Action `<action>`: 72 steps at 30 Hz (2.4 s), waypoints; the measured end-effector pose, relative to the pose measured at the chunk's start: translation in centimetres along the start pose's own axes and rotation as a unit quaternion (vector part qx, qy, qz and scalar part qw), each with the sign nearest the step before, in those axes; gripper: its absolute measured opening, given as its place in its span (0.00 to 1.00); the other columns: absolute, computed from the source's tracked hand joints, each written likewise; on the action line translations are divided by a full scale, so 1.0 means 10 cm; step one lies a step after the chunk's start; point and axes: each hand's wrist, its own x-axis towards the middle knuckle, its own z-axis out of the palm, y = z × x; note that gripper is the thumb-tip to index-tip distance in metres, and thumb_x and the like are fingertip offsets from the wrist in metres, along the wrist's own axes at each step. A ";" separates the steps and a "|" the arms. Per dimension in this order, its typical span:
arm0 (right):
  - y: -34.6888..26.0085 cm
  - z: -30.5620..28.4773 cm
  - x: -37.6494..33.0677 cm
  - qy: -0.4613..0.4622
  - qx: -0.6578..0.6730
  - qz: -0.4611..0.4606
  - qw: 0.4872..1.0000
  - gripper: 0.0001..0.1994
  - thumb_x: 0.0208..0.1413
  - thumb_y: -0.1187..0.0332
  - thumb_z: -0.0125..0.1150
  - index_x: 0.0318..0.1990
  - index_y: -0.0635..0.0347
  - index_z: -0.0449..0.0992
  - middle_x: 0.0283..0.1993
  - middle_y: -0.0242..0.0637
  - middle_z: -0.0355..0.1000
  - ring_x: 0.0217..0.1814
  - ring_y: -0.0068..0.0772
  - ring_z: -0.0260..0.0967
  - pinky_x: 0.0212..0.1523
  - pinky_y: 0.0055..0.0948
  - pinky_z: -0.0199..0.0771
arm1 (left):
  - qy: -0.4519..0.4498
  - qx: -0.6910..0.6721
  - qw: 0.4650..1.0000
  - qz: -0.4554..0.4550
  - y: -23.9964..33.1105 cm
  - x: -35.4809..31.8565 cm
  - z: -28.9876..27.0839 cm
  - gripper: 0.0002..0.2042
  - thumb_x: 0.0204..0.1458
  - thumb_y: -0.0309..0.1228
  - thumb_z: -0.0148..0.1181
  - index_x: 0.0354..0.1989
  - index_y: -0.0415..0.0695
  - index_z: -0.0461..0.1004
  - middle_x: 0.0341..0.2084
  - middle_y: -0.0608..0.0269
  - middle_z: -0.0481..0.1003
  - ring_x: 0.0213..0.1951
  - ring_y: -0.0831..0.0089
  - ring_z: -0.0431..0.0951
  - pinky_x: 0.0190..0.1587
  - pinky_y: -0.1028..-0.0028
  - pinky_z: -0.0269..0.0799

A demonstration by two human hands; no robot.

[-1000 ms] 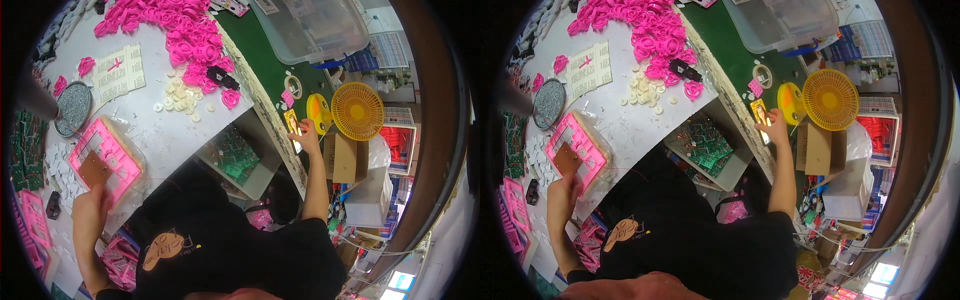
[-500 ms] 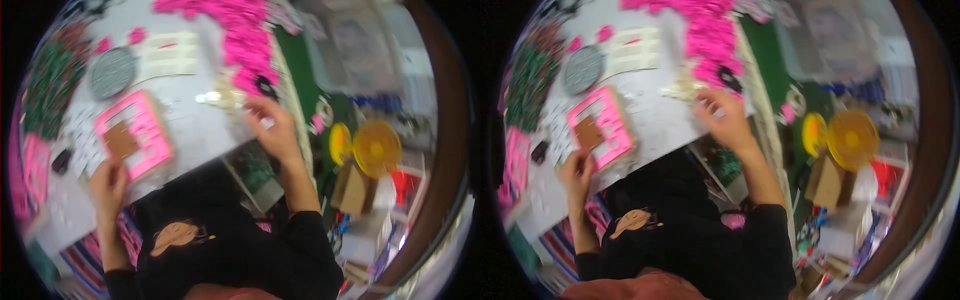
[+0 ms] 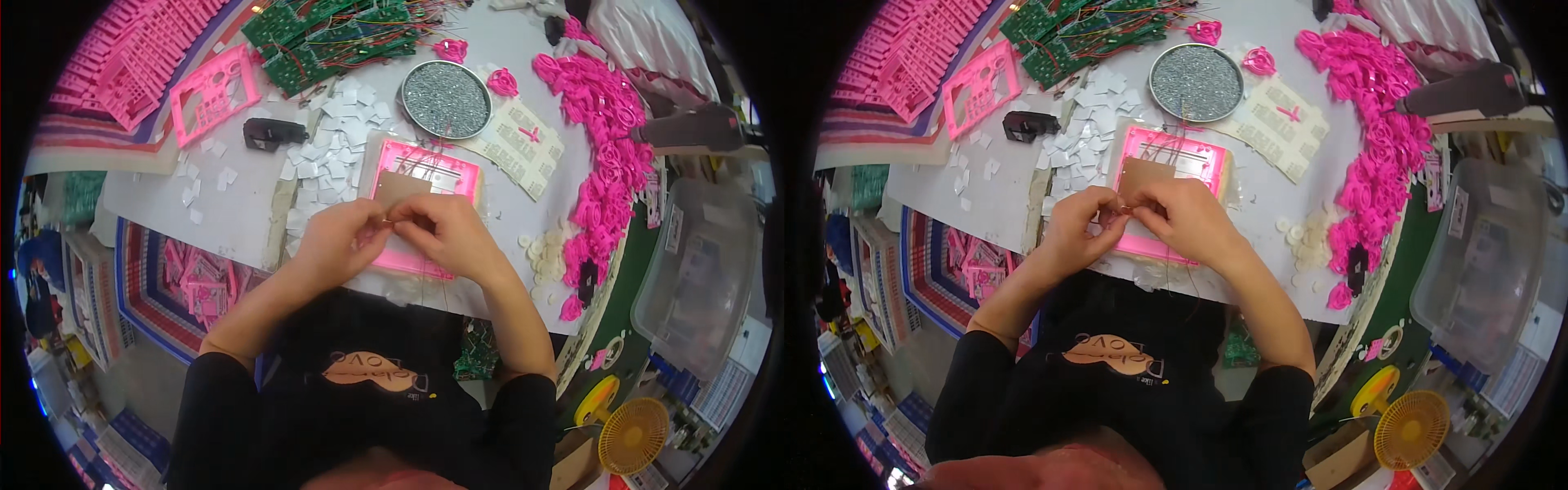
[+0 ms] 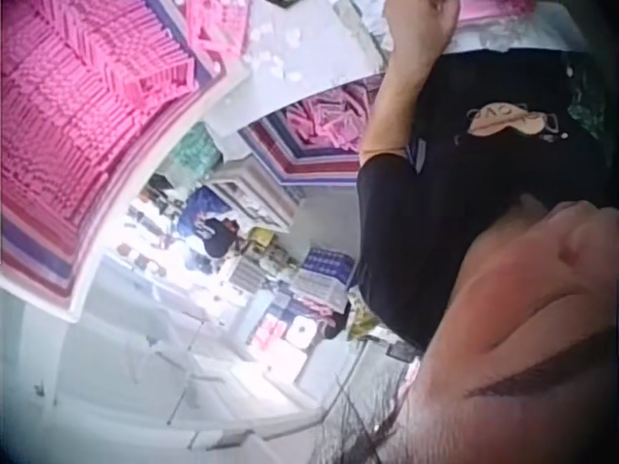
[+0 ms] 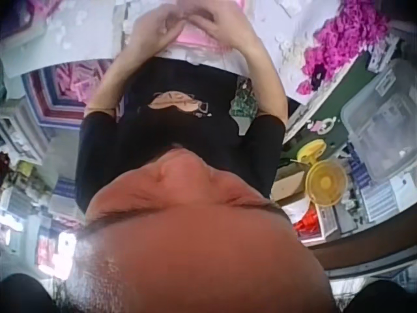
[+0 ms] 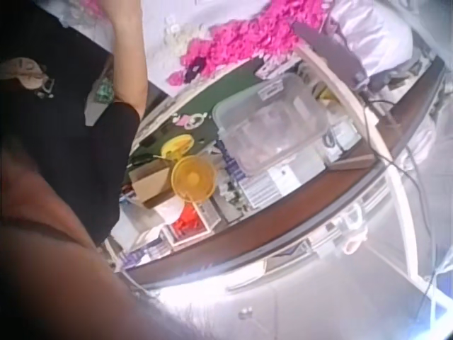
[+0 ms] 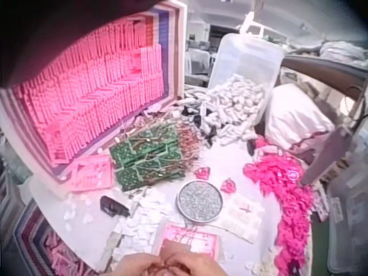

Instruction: Assembling the internal electronic circuit boards and wiring into a pink plastic toy frame using an electric screwdriver.

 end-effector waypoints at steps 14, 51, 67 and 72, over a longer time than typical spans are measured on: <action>0.07 0.10 -0.03 0.084 0.148 0.072 0.983 0.06 0.53 0.77 0.62 0.39 0.63 0.75 0.29 0.31 0.77 0.20 0.16 0.62 0.24 0.20 0.63 | 0.058 -0.009 0.998 -0.016 -0.05 -0.01 0.00 0.10 0.44 0.19 0.62 0.35 0.44 0.74 0.34 0.62 0.73 0.36 0.69 0.73 0.38 0.71 0.66; -0.02 0.46 -0.26 0.192 -0.234 -0.217 0.928 0.12 0.42 0.77 0.66 0.37 0.65 0.77 0.40 0.40 0.74 0.38 0.39 0.74 0.33 0.32 0.75 | -0.211 -0.114 0.955 -0.173 0.01 0.29 -0.32 0.09 0.51 0.24 0.63 0.40 0.38 0.74 0.23 0.61 0.73 0.23 0.78 0.74 0.25 0.75 0.67; 0.00 0.56 -0.25 0.173 -0.339 -0.192 0.904 0.13 0.42 0.71 0.62 0.38 0.62 0.80 0.42 0.34 0.72 0.46 0.40 0.66 0.41 0.36 0.66 | -0.086 0.072 0.986 0.123 -0.14 0.02 -0.06 0.09 0.48 0.21 0.59 0.38 0.42 0.74 0.29 0.58 0.71 0.34 0.56 0.74 0.34 0.62 0.70; -0.15 0.49 -0.36 0.092 -0.344 -0.111 0.928 0.15 0.43 0.72 0.62 0.42 0.59 0.80 0.41 0.32 0.70 0.46 0.38 0.64 0.41 0.38 0.63 | -0.013 -0.022 0.996 -0.080 -0.17 0.09 -0.16 0.12 0.48 0.25 0.64 0.42 0.45 0.75 0.35 0.59 0.73 0.37 0.57 0.74 0.37 0.65 0.71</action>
